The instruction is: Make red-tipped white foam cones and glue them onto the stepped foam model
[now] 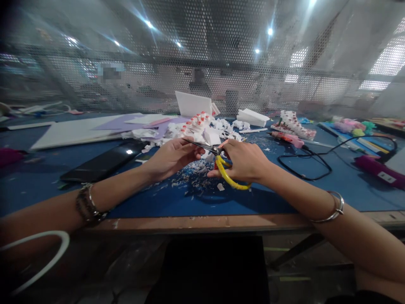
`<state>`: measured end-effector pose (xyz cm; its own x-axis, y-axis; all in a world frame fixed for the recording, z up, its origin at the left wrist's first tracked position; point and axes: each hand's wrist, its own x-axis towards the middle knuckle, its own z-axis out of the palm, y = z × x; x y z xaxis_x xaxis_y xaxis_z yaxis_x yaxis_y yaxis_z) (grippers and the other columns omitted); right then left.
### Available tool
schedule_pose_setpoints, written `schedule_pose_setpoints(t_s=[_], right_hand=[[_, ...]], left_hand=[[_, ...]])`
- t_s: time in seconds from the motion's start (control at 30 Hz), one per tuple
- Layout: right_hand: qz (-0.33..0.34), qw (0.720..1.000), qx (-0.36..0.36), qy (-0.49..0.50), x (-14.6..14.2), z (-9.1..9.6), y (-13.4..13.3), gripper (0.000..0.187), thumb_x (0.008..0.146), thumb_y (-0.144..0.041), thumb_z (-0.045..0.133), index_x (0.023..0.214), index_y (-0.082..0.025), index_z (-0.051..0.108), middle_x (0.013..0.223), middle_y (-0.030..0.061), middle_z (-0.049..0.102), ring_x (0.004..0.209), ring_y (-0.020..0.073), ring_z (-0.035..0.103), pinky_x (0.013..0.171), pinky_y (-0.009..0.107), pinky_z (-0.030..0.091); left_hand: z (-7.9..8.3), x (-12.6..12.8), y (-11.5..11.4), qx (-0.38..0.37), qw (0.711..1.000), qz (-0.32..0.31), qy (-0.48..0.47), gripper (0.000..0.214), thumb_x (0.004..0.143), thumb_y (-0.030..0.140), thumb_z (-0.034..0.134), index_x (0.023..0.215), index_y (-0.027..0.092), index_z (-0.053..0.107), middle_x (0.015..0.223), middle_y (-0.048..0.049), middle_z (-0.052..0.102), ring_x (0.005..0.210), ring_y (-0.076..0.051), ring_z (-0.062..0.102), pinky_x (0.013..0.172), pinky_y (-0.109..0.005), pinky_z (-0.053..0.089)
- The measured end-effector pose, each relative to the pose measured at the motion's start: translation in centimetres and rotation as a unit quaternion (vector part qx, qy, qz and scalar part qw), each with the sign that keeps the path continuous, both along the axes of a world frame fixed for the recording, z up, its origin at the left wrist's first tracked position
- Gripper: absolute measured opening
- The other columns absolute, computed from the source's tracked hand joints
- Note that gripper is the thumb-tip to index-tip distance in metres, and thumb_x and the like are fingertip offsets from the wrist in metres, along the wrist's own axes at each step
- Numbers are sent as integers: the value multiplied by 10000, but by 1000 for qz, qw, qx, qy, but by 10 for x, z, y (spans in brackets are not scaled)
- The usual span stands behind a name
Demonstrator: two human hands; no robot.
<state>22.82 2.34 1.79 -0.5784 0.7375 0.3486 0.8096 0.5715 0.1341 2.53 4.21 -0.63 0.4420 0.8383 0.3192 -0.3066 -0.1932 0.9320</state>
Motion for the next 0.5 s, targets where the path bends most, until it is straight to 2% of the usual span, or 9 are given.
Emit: schedule_pose_setpoints(t_s=[0.3,0.4,0.5], right_hand=[[-55,997,-1,-55,-2,0,-2,622,731,-733,327,729,-158,566,730,67,618,596,151,516,506,252,182],[-56,997,-4,-54,-3,-1,-2,631,755,-727,285,725,-167,574,712,59,619,576,141,503,506,250,174],[-60,997,-3,-51,-4,-2,-3,642,768,-723,253,707,-171,575,704,58,618,557,129,483,505,246,168]], left_hand=[[-1,-1,2,2,1000,22,3,130,742,258,661,762,134,631,745,-5,650,664,-62,577,722,-207,462],[-2,0,3,5,999,43,1,146,728,243,675,812,138,617,789,-12,663,721,-78,599,746,-216,461],[-1,1,2,-8,997,71,-2,164,691,220,703,774,132,591,766,-6,659,715,-86,607,754,-225,464]])
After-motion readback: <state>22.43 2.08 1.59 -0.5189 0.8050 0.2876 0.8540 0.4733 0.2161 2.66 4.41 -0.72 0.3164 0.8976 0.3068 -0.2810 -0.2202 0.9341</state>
